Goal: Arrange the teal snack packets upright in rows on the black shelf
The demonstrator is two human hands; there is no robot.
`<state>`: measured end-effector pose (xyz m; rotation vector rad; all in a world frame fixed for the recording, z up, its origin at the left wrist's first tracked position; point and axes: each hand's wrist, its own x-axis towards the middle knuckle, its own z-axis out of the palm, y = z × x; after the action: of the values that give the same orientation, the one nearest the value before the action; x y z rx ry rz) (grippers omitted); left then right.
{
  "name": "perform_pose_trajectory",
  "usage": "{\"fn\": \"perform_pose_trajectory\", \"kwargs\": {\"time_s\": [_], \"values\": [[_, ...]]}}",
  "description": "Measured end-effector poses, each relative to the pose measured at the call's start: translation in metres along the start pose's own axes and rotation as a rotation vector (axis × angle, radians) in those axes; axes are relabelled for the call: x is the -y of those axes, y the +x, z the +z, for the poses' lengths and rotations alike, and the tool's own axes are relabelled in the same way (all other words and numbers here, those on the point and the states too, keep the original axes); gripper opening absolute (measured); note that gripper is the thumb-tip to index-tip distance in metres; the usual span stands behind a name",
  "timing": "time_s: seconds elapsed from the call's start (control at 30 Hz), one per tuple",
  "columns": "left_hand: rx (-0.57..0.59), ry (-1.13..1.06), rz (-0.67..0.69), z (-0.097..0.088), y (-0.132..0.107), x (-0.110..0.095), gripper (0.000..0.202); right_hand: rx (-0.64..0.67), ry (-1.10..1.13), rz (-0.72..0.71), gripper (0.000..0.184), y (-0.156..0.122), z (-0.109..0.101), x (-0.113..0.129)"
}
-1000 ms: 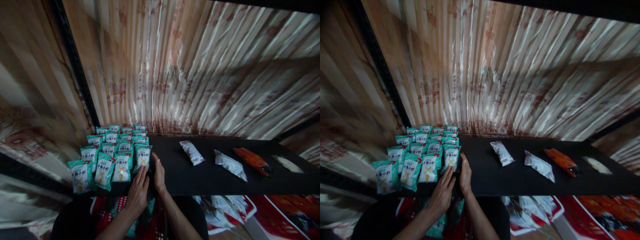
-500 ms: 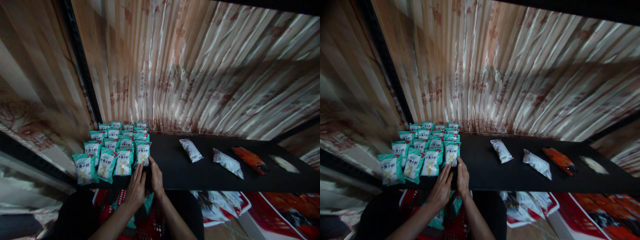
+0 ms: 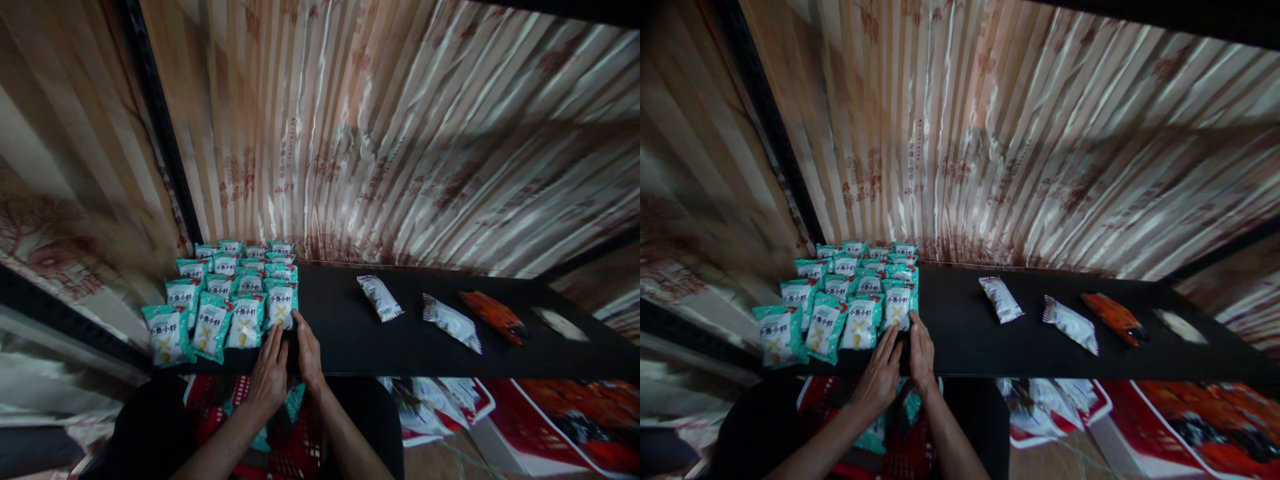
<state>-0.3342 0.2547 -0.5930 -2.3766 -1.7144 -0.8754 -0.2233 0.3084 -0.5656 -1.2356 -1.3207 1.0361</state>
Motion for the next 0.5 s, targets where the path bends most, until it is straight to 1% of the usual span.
{"fn": "perform_pose_trajectory", "kwargs": {"time_s": [0.13, 0.27, 0.37, 0.5], "values": [[0.001, -0.006, -0.004, -0.0015, 0.0007, 0.0003, 0.041, 0.021, -0.026, 0.002, 0.057, 0.0004, 0.0000, -0.0006], [0.009, -0.007, -0.003, -0.0028, 0.0005, -0.0002, 0.043, -0.015, 0.000, 0.000, 0.057, 0.0023, -0.0010, -0.0022], [-0.009, -0.005, 0.002, -0.0032, -0.0004, -0.0010, 0.044, -0.045, 0.002, 0.002, 0.058, 0.0041, -0.0006, -0.0022], [-0.040, -0.009, -0.010, -0.0024, 0.0002, -0.0017, 0.045, -0.020, -0.016, -0.005, 0.057, 0.0048, 0.0029, -0.0001]]}}
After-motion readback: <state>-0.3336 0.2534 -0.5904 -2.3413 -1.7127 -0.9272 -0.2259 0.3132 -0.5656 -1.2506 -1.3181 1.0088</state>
